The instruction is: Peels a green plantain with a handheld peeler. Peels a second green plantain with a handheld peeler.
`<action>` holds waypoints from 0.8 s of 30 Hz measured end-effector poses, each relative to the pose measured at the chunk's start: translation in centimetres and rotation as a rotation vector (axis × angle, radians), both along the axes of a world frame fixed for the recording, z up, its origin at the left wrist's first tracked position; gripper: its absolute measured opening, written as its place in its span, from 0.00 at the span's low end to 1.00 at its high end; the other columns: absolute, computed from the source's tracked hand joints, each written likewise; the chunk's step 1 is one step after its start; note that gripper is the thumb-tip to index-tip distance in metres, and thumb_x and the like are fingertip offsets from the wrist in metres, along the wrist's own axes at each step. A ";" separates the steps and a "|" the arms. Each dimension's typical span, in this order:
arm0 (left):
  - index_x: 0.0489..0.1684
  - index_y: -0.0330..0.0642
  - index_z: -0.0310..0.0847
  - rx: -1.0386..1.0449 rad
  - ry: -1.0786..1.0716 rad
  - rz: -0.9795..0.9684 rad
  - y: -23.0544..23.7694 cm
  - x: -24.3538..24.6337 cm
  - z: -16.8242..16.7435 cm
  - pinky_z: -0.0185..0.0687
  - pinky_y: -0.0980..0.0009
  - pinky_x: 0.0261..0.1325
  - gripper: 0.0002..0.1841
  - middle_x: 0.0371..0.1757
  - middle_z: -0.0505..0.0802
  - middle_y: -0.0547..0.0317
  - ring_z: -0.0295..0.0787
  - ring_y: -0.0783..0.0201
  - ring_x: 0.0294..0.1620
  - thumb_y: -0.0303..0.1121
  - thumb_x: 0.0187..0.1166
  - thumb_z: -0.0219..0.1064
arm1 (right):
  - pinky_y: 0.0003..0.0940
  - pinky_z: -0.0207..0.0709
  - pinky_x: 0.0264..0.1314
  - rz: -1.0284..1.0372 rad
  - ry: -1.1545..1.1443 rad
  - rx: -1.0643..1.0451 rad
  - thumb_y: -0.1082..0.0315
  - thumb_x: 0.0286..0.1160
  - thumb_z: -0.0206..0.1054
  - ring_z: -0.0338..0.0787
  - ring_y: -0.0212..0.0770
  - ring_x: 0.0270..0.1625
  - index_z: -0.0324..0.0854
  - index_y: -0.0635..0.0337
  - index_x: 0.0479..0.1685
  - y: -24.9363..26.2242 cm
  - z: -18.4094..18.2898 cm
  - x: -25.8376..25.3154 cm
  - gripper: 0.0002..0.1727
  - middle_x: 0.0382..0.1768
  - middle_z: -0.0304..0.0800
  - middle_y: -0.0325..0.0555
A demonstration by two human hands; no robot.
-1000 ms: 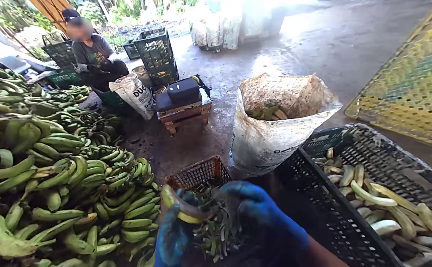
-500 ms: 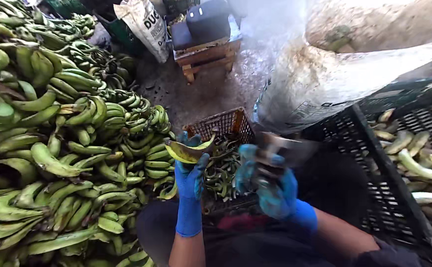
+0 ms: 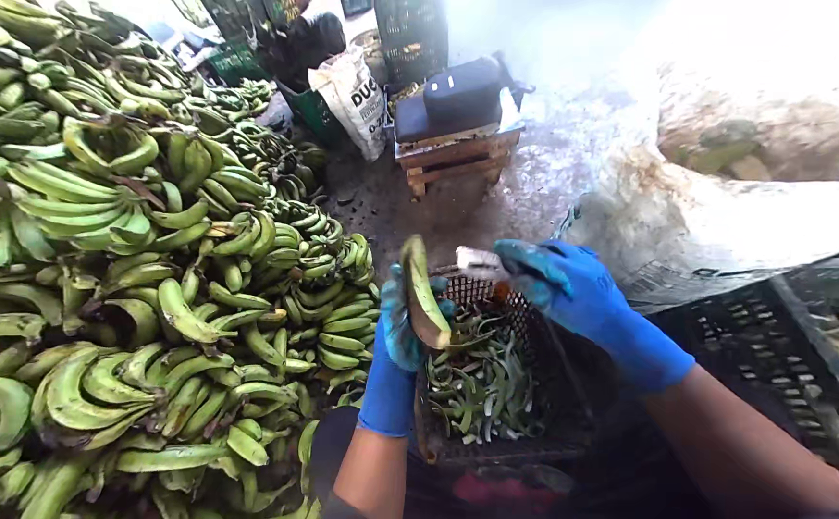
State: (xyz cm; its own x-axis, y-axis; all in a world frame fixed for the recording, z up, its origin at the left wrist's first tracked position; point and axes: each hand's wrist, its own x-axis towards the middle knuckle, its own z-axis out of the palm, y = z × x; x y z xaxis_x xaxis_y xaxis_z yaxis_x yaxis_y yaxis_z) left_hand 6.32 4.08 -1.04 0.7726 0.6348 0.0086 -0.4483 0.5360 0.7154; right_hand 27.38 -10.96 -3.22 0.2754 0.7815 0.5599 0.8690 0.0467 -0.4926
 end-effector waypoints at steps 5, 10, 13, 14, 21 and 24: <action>0.83 0.51 0.63 0.143 0.173 0.013 -0.4 1.5 -1.3 0.91 0.67 0.43 0.27 0.45 0.93 0.53 0.93 0.62 0.39 0.48 0.94 0.32 | 0.65 0.77 0.53 -0.031 -0.143 0.048 0.37 0.78 0.52 0.92 0.58 0.55 0.88 0.35 0.67 -0.2 -2.4 -4.4 0.28 0.56 0.93 0.53; 0.82 0.57 0.62 -0.016 0.102 -0.246 -2.4 2.2 -2.1 0.91 0.68 0.31 0.27 0.45 0.93 0.47 0.93 0.58 0.31 0.50 0.86 0.57 | 0.76 0.70 0.57 -0.403 -0.048 0.005 0.48 0.79 0.63 0.86 0.75 0.59 0.85 0.62 0.66 2.3 -1.1 1.5 0.28 0.63 0.84 0.72; 0.88 0.57 0.55 0.150 0.248 -0.025 -0.6 2.0 -1.6 0.91 0.68 0.33 0.28 0.49 0.92 0.49 0.93 0.60 0.34 0.40 0.88 0.49 | 0.69 0.77 0.53 -0.269 -0.053 0.036 0.45 0.73 0.65 0.89 0.66 0.55 0.88 0.54 0.63 1.1 -2.0 -0.7 0.27 0.58 0.88 0.64; 0.89 0.54 0.56 0.220 0.282 0.080 0.1 1.9 -1.6 0.89 0.70 0.40 0.28 0.51 0.91 0.52 0.91 0.64 0.39 0.37 0.87 0.47 | 0.63 0.79 0.54 -0.158 -0.049 0.051 0.40 0.75 0.64 0.91 0.58 0.55 0.89 0.41 0.66 0.6 -2.7 -2.2 0.27 0.57 0.91 0.56; 0.79 0.43 0.63 0.240 0.265 -0.142 -1.6 2.2 -1.8 0.88 0.71 0.39 0.22 0.46 0.93 0.51 0.91 0.65 0.38 0.37 0.90 0.39 | 0.69 0.75 0.51 -0.287 -0.098 0.124 0.46 0.76 0.64 0.90 0.67 0.53 0.90 0.49 0.62 2.1 -2.0 -1.2 0.24 0.57 0.90 0.64; 0.88 0.49 0.54 0.153 0.258 -0.235 -1.8 2.7 -2.2 0.92 0.65 0.45 0.26 0.63 0.89 0.47 0.94 0.58 0.44 0.40 0.92 0.34 | 0.73 0.70 0.60 -0.470 -0.029 0.051 0.43 0.80 0.62 0.86 0.70 0.60 0.86 0.53 0.70 2.6 -1.4 0.9 0.30 0.64 0.86 0.67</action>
